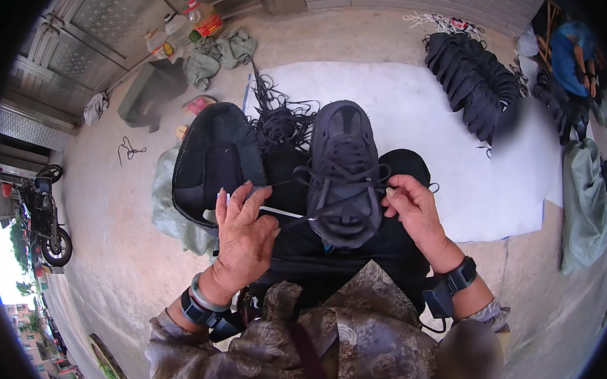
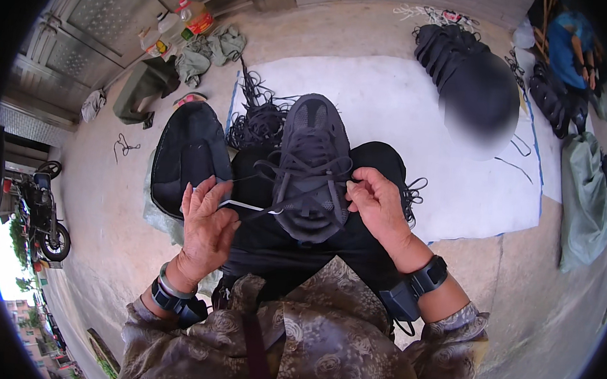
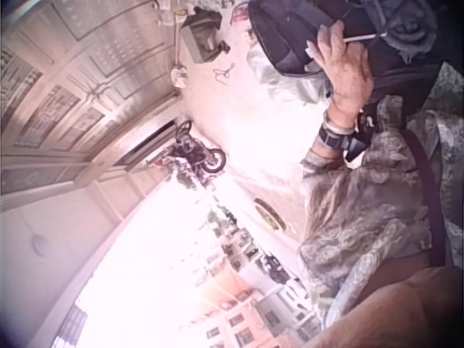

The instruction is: Lacing a black sneaker while sitting in a shoe assembly area.

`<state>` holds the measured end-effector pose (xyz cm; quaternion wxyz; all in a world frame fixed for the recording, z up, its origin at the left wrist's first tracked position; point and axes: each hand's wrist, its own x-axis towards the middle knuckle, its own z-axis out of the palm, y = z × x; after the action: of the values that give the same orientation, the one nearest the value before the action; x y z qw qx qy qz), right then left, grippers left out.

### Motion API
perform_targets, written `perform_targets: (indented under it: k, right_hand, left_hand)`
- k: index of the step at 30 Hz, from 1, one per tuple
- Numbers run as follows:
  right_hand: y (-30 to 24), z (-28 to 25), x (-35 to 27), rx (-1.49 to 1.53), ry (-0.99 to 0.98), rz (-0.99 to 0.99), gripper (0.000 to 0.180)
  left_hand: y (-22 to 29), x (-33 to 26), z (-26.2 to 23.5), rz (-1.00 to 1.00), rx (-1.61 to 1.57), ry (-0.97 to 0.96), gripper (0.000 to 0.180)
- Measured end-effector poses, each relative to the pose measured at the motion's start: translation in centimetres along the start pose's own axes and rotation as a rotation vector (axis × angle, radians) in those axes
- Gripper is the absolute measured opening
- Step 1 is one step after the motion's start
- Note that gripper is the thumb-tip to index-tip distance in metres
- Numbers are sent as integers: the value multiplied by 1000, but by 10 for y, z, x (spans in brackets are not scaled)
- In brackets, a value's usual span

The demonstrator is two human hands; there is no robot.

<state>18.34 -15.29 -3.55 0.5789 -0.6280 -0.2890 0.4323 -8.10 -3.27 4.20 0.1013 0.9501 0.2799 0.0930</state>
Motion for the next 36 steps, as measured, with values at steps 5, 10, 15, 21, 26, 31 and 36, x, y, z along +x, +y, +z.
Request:
perform_targets:
  k: [5, 10, 15, 21, 26, 31, 36]
  right_hand:
    - [-13, -3, 5, -30, -59, 198, 23]
    - [-2, -1, -4, -507, -126, -178, 36]
    - [4, 2, -13, -722, -1, -488, 31]
    - [7, 3, -3, -710, 13, -496, 24]
    - [0, 6, 11, -537, -36, -308, 21]
    - [0, 16, 13, -507, -41, -297, 25]
    - [-1, 10, 9, -434, -70, -175, 28]
  left_hand:
    - [-32, 21, -27, -50, 209, 301, 49]
    - [-144, -5, -34, -708, 124, 67, 55]
    - [-155, -26, -27, -1012, -897, 13, 30]
    - [-126, -42, -37, -1006, -912, 143, 15]
    - [-99, -7, -65, -669, -668, 430, 18]
    - [-89, 18, -39, -499, -189, 478, 20]
    - [-92, -6, -41, -830, -416, 143, 48]
